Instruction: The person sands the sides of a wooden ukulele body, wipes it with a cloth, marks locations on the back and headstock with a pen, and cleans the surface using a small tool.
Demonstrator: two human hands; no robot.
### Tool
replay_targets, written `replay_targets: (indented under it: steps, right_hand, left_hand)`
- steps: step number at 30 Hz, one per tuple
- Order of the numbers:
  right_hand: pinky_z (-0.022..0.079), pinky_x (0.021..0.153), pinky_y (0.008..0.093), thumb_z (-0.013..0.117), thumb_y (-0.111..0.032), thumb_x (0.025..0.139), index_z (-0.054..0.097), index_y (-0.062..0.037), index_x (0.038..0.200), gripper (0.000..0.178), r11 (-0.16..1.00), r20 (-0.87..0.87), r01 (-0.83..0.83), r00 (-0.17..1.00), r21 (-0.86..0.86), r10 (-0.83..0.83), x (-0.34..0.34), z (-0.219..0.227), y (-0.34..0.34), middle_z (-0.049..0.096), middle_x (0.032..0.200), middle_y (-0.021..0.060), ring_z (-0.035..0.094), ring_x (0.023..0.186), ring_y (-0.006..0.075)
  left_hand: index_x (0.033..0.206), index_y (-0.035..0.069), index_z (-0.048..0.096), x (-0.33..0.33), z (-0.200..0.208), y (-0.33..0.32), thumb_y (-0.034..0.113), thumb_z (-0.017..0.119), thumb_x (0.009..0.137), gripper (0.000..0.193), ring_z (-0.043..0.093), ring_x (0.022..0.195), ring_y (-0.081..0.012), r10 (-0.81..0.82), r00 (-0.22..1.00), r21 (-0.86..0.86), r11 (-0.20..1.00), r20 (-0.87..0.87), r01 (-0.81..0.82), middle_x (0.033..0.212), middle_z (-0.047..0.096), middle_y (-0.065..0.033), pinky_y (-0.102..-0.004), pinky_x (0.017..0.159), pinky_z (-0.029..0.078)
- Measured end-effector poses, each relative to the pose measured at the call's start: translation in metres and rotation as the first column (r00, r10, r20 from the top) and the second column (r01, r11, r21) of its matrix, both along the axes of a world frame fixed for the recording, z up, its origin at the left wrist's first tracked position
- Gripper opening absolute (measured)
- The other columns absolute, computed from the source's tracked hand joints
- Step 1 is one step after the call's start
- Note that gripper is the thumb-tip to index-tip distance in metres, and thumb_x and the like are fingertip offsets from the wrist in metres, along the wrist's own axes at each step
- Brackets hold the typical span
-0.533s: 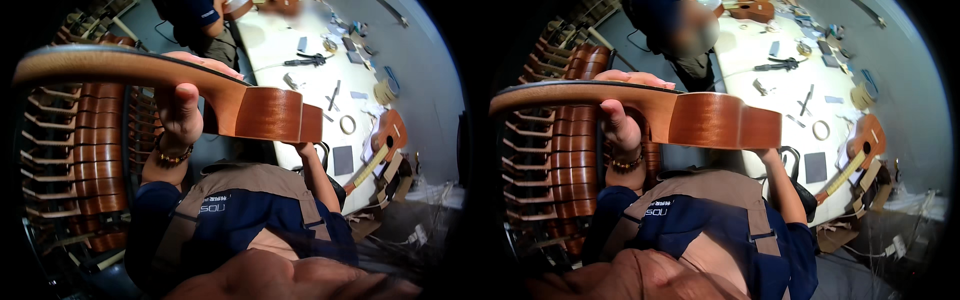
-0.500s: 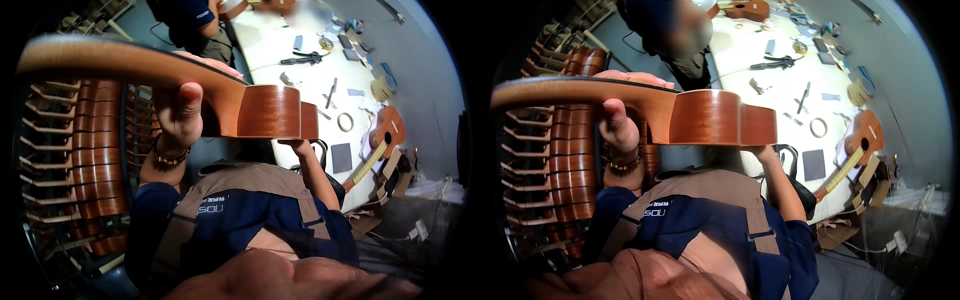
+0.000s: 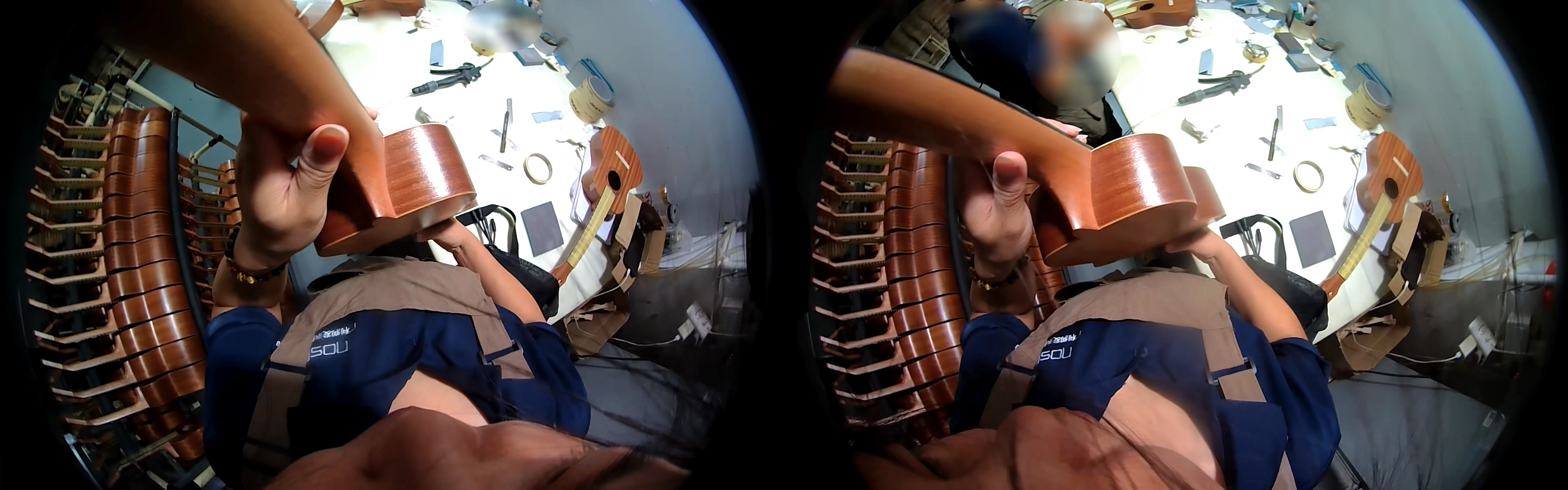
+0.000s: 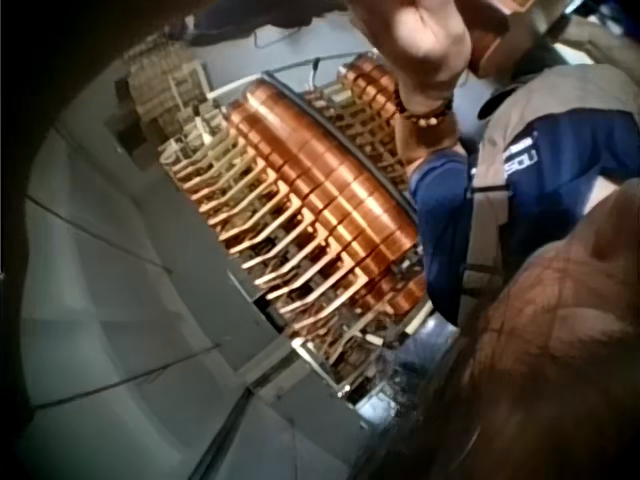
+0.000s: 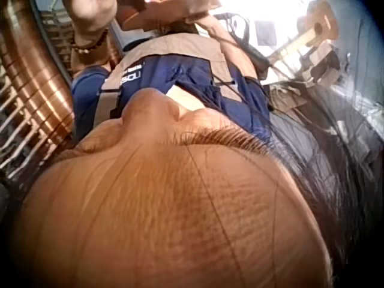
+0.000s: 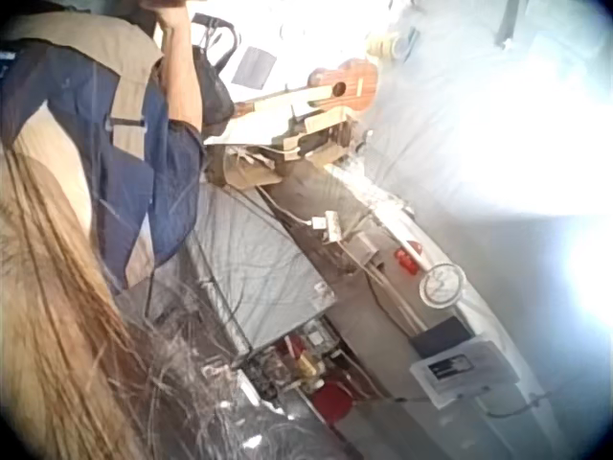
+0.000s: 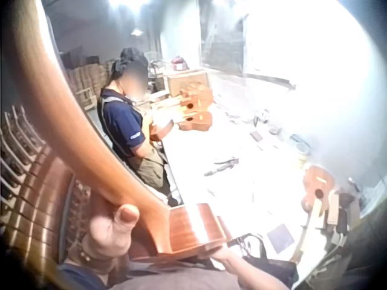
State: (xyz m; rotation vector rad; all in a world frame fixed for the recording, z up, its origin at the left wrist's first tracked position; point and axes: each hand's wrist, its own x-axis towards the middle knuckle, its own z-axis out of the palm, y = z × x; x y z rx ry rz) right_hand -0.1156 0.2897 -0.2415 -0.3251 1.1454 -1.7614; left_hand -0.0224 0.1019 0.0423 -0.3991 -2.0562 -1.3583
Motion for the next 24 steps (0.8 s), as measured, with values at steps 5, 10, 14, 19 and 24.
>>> replay_targets:
  steps: [5, 10, 14, 19, 24]
  right_hand:
    - [0.045, 0.092, 0.0343, 0.079, 0.007, 0.055, 0.057, -0.0050, 0.118, 0.068, 0.994, -0.164, 0.103, 0.982, 0.040, -0.095, -0.002, 0.011, 0.015, 0.059, 0.114, 0.0062, 0.053, 0.109, 0.0213]
    - [0.048, 0.086, 0.0319, 0.084, -0.013, 0.064, 0.052, -0.0070, 0.121, 0.066, 0.962, -0.016, 0.269, 0.963, -0.053, -0.270, -0.013, 0.009, 0.032, 0.056, 0.114, 0.0031, 0.054, 0.102, 0.0163]
    - [0.048, 0.082, 0.0309, 0.084, -0.018, 0.062, 0.056, -0.0087, 0.115, 0.060, 0.921, -0.594, 0.385, 0.754, 0.057, -0.279, -0.024, 0.004, 0.036, 0.059, 0.107, 0.0036, 0.056, 0.097, 0.0175]
    - [0.051, 0.076, 0.0305, 0.077, 0.001, 0.068, 0.056, -0.0045, 0.113, 0.050, 0.909, -0.553, 0.416, 0.760, 0.011, -0.341, -0.030, 0.021, 0.056, 0.060, 0.104, 0.0052, 0.058, 0.093, 0.0162]
    - [0.053, 0.065, 0.0273, 0.074, 0.006, 0.068, 0.056, -0.0011, 0.110, 0.046, 0.876, -0.373, 0.483, 0.813, 0.002, -0.448, -0.032, 0.045, 0.066, 0.062, 0.092, 0.0072, 0.062, 0.076, 0.0162]
  left_hand:
    - [0.118, -0.007, 0.039, -0.007, 0.002, -0.002, 0.049, 0.048, 0.090, 0.064, 0.064, 0.084, -0.0299, -0.022, 1.000, 0.021, 1.000, 0.012, 0.022, 0.095, 0.061, -0.0255, -0.0391, 0.073, 0.054]
    - [0.112, -0.002, 0.037, -0.022, -0.002, -0.005, 0.051, 0.046, 0.090, 0.058, 0.065, 0.084, -0.0325, -0.133, 0.991, 0.049, 0.990, -0.002, 0.133, 0.095, 0.060, -0.0270, -0.0414, 0.074, 0.055]
    - [0.114, 0.000, 0.035, -0.035, -0.015, -0.015, 0.051, 0.043, 0.091, 0.057, 0.064, 0.087, -0.0336, -0.151, 0.988, 0.085, 0.985, 0.025, 0.148, 0.096, 0.060, -0.0275, -0.0433, 0.077, 0.054]
    - [0.129, -0.001, 0.029, -0.048, -0.029, -0.012, 0.045, 0.037, 0.096, 0.058, 0.058, 0.104, -0.0354, 0.007, 0.994, 0.401, 0.915, 0.108, -0.050, 0.113, 0.054, -0.0270, -0.0435, 0.091, 0.048]
    - [0.131, -0.001, 0.025, -0.057, -0.058, -0.051, 0.041, 0.033, 0.098, 0.054, 0.045, 0.121, -0.0399, 0.014, 0.951, 0.706, 0.666, 0.308, -0.239, 0.127, 0.044, -0.0304, -0.0496, 0.101, 0.040]
